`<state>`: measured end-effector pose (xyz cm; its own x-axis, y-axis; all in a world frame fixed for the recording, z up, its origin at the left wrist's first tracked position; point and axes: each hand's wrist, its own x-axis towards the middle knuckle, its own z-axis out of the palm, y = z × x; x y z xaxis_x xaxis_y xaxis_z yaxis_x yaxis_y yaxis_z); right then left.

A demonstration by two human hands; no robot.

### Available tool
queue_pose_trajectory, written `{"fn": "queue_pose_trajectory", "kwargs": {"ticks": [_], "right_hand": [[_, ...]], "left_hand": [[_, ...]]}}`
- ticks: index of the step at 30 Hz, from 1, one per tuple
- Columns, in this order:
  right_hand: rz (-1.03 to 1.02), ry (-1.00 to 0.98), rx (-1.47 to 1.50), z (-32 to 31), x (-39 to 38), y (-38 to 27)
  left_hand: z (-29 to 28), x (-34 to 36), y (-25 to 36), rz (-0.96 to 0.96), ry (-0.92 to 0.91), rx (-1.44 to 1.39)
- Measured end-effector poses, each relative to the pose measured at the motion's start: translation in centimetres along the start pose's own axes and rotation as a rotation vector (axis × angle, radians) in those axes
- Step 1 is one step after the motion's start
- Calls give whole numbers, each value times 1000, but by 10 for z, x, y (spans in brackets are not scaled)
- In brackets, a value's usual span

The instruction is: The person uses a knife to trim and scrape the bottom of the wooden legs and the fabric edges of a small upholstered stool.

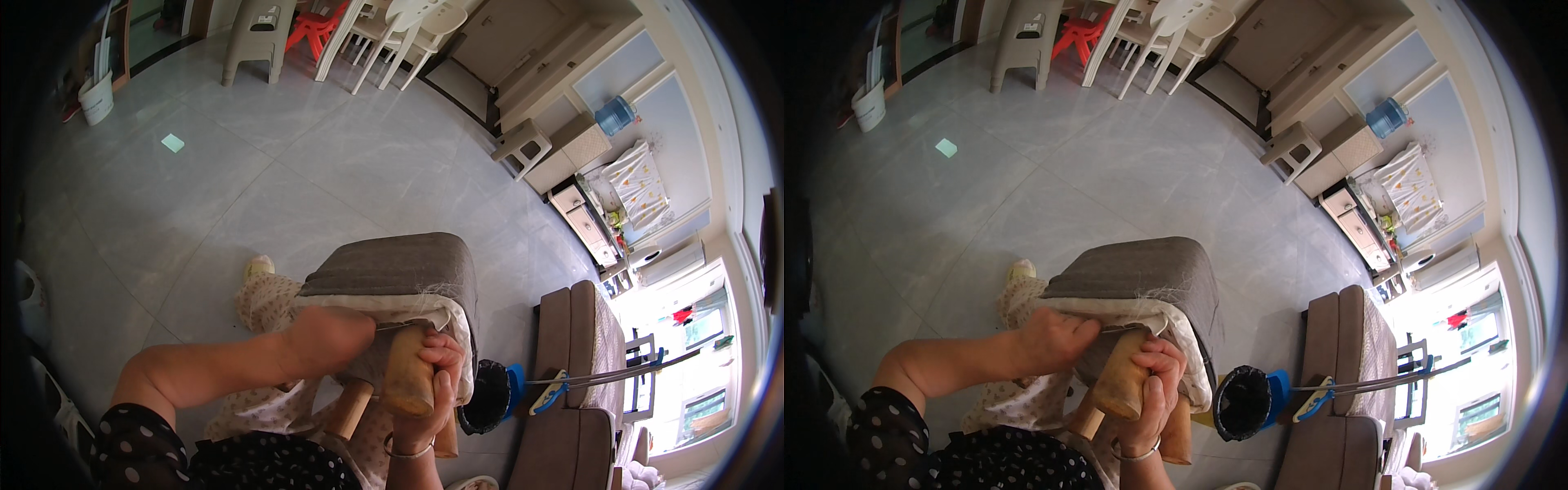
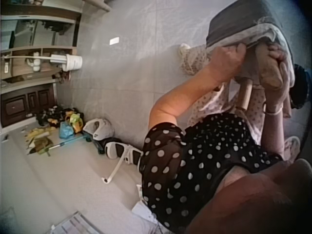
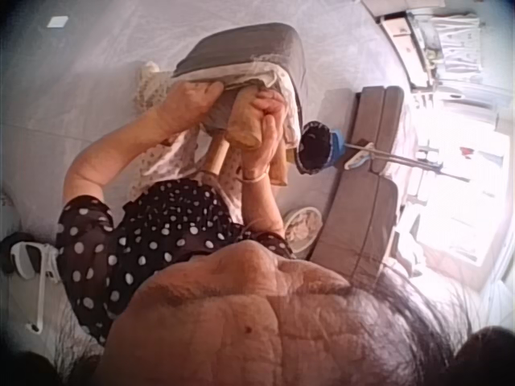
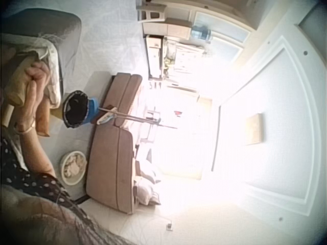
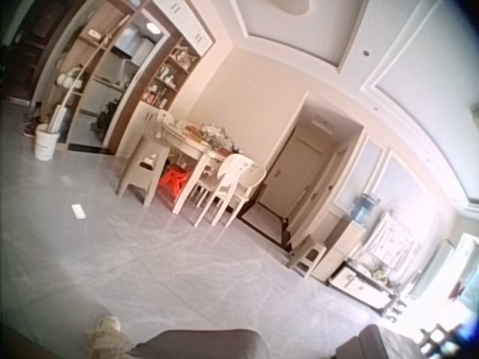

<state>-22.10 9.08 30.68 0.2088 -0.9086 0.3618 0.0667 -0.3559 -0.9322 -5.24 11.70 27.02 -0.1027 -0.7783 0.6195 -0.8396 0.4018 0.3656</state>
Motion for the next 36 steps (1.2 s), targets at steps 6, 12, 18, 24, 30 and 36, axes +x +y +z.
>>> {"fn": "queue_pose_trajectory", "kwargs": {"ticks": [6,12,18,24,30,36], "right_hand": [[10,-7,38,-3,-3,0],[-16,14,-1,-2,3,3],[-27,20,-7,5,5,0],[-36,1,-42,5,8,-2],[-25,30,-2,6,11,-2],[-15,39,135,2,10,9]], "left_hand": [[-1,3,-8,74,34,96],[0,9,-12,93,21,91],[-5,14,-14,104,-21,117],[-5,17,-19,175,-90,115],[-10,24,-24,225,-113,105],[-11,22,-17,149,-66,114]]}}
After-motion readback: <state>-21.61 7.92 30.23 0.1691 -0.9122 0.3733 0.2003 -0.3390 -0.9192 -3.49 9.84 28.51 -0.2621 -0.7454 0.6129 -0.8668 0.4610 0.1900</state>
